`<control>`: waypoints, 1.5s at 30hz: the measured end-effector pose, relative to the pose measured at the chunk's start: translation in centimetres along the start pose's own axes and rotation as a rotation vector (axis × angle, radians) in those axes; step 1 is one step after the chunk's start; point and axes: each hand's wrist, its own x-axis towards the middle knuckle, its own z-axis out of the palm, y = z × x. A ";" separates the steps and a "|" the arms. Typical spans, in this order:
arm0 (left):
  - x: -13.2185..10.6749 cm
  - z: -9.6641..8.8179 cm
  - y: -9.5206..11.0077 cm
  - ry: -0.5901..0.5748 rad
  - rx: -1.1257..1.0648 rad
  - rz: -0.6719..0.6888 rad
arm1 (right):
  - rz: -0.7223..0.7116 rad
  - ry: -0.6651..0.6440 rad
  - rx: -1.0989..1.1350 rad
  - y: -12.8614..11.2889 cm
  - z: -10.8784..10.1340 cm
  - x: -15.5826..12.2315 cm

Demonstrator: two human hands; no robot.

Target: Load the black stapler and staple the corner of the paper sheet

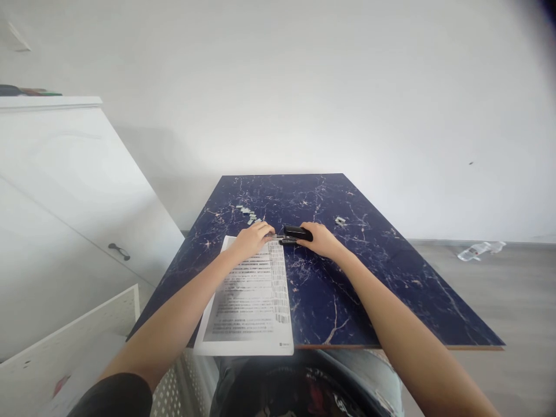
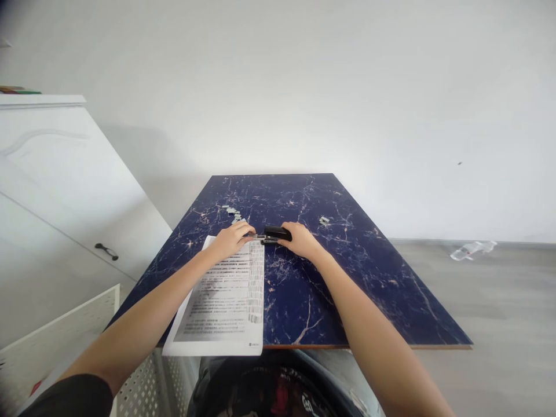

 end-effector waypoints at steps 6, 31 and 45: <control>0.0 0.9 -0.3 0.037 -0.013 -0.011 | -0.008 0.001 -0.002 0.0 0.0 0.0; -0.1 0.2 -0.1 -0.064 0.013 0.038 | 0.012 -0.014 0.000 -0.2 -0.2 0.0; -0.1 0.1 -0.3 -0.044 -0.045 -0.019 | -0.005 -0.002 0.017 -0.2 -0.1 0.0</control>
